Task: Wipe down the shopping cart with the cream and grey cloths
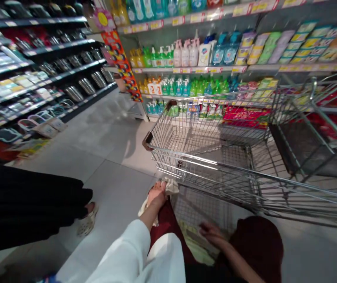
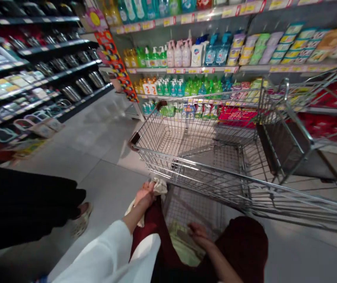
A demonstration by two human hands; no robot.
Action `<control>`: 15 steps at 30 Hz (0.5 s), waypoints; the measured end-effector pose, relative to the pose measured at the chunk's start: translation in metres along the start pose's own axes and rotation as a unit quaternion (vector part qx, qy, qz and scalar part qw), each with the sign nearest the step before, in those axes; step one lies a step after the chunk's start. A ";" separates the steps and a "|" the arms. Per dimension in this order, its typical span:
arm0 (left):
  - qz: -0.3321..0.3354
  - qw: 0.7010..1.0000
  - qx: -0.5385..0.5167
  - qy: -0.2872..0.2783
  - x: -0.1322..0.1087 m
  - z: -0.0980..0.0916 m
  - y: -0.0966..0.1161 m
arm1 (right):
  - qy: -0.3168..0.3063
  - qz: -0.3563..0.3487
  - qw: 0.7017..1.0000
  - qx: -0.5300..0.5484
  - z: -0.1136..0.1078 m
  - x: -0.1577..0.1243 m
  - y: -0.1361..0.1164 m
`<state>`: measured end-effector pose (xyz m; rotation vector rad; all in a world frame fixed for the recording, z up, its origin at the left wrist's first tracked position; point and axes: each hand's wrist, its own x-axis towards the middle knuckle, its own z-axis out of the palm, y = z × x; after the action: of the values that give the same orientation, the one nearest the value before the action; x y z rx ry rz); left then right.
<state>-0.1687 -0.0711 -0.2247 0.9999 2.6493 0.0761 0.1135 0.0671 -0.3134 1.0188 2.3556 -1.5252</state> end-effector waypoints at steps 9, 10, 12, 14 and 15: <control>0.039 0.902 -0.374 0.211 -0.080 -0.051 0.041 | 0.520 -0.216 0.800 -0.209 -0.243 -0.081 -0.102; 0.051 0.895 -0.386 0.218 -0.085 -0.064 0.047 | 0.546 -0.229 0.768 -0.245 -0.259 -0.091 -0.115; 0.065 0.883 -0.403 0.230 -0.091 -0.089 0.060 | 0.552 -0.246 0.737 -0.303 -0.281 -0.101 -0.136; 0.085 0.869 -0.424 0.242 -0.089 -0.113 0.077 | 0.533 -0.254 0.728 -0.349 -0.291 -0.099 -0.150; 0.101 0.859 -0.434 0.252 -0.087 -0.125 0.087 | 0.520 -0.251 0.728 -0.370 -0.293 -0.095 -0.154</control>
<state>-0.0898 -0.0547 -0.0691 0.9748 2.3968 1.6087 0.1562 0.2362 -0.0162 1.1825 3.6662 0.3179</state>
